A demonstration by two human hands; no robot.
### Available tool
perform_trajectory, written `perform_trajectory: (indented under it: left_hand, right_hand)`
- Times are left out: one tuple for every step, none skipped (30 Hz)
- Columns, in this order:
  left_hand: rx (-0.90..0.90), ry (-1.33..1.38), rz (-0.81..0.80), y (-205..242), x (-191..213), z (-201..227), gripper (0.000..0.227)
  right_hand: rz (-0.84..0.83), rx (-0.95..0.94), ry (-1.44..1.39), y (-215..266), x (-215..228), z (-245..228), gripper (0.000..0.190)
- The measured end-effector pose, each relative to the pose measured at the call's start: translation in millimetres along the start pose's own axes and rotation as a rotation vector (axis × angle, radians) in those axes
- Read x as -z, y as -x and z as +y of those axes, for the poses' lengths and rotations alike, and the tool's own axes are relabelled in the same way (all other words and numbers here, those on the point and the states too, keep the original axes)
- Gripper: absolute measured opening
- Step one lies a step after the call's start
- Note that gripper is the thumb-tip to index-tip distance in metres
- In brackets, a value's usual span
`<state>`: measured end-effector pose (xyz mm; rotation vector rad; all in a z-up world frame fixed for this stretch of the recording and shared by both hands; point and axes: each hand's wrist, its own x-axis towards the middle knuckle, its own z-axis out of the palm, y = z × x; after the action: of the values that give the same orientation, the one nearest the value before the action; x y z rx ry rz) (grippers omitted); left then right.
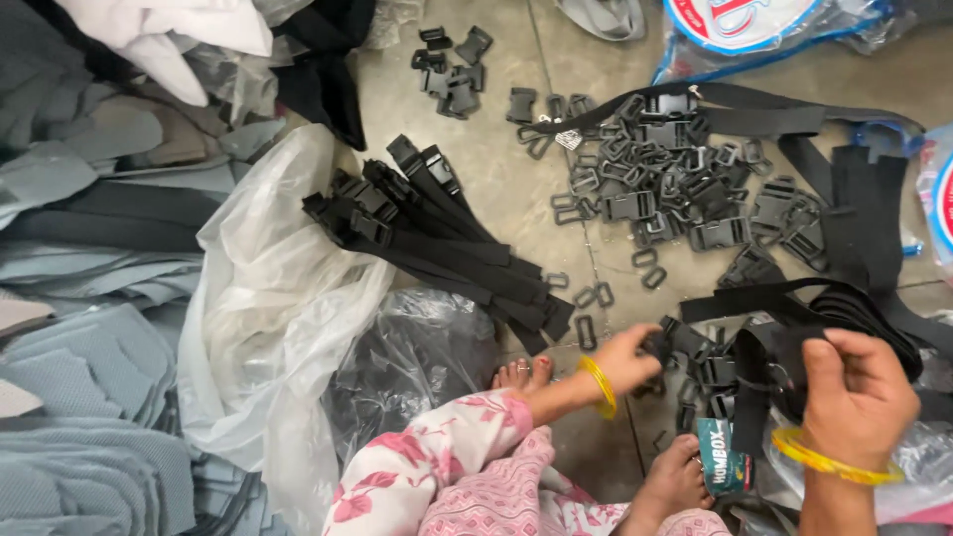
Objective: The person sits on the floor among piles of black webbing straps and plastic side-release buckles. They thread the end of a strap through a buckle, fold it back, and press the buckle parts together, setting finished straps aside and picking up new components one at a time.
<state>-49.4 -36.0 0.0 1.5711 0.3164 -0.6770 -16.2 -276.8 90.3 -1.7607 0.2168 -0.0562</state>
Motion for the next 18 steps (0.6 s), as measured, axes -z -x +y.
perform_trajectory:
  left_hand:
    - [0.002, -0.001, 0.005, 1.6, 13.9, 6.5, 0.054]
    - [0.092, 0.429, -0.06, 1.8, 24.8, 14.0, 0.049]
    - [0.184, 0.859, -0.125, 1.7, 35.3, 21.5, 0.044]
    - [0.183, 0.857, -0.136, 3.2, 41.8, 26.7, 0.044]
    - [0.14, 0.865, -0.099, 4.7, 48.4, 32.0, 0.037]
    - [0.094, 0.875, -0.06, 5.4, 56.0, 37.9, 0.034]
    - [0.091, 0.874, -0.068, 2.4, 56.2, 38.1, 0.034]
    - [0.048, 0.954, -0.064, 2.0, 57.1, 36.8, 0.03]
    - [0.005, 1.034, -0.061, 1.7, 58.1, 35.2, 0.027]
    - [0.003, 1.035, -0.062, 6.1, 59.5, 41.5, 0.027]
    - [0.039, 0.998, -0.05, 10.6, 60.9, 47.7, 0.025]
    - [0.077, 0.96, -0.039, 15.3, 62.3, 53.9, 0.025]
    - [0.075, 0.961, -0.041, 17.1, 60.7, 57.0, 0.025]
    - [0.09, 0.955, -0.035, 18.9, 59.5, 60.5, 0.025]
    - [0.105, 0.948, -0.03, 20.7, 58.2, 63.9, 0.025]
    - [0.104, 0.948, -0.032, 19.6, 56.0, 60.5, 0.025]
    - [0.122, 0.946, -0.046, 18.3, 53.7, 57.0, 0.027]
    - [0.139, 0.945, -0.06, 16.9, 51.1, 53.6, 0.028]
  right_hand:
    - [-0.004, -0.001, -0.004, 0.6, -12.7, -18.8, 0.008]
    - [-0.018, -0.075, -0.085, 1.9, -22.2, -38.6, 0.009]
    - [-0.032, -0.148, -0.168, 3.0, -31.3, -58.4, 0.013]
    - [-0.022, -0.145, -0.164, 6.5, -36.5, -47.3, 0.013]
    - [-0.051, -0.229, -0.171, 9.8, -41.6, -36.3, 0.016]
    - [-0.083, -0.312, -0.18, 11.3, -47.6, -25.4, 0.018]
    - [-0.078, -0.307, -0.178, 13.8, -52.1, -10.1, 0.018]
    - [-0.108, -0.34, -0.24, 17.8, -57.6, 5.7, 0.019]
    - [-0.138, -0.372, -0.303, 22.0, -63.2, 21.5, 0.02]
    - [-0.138, -0.37, -0.302, 24.7, -66.7, 34.7, 0.02]
    - [-0.139, -0.416, -0.411, 27.4, -70.2, 47.9, 0.02]
    - [-0.138, -0.461, -0.52, 30.5, -73.6, 61.1, 0.019]
    - [-0.138, -0.459, -0.519, 30.5, -74.8, 61.3, 0.019]
    - [-0.161, -0.5, -0.556, 30.4, -76.7, 61.6, 0.018]
    - [-0.184, -0.541, -0.592, 30.2, -78.3, 61.9, 0.017]
    - [-0.182, -0.54, -0.592, 31.5, -79.6, 66.0, 0.017]
    - [-0.226, -0.56, -0.646, 32.8, -80.9, 70.2, 0.019]
    - [-0.27, -0.58, -0.699, 34.0, -81.7, 74.4, 0.021]
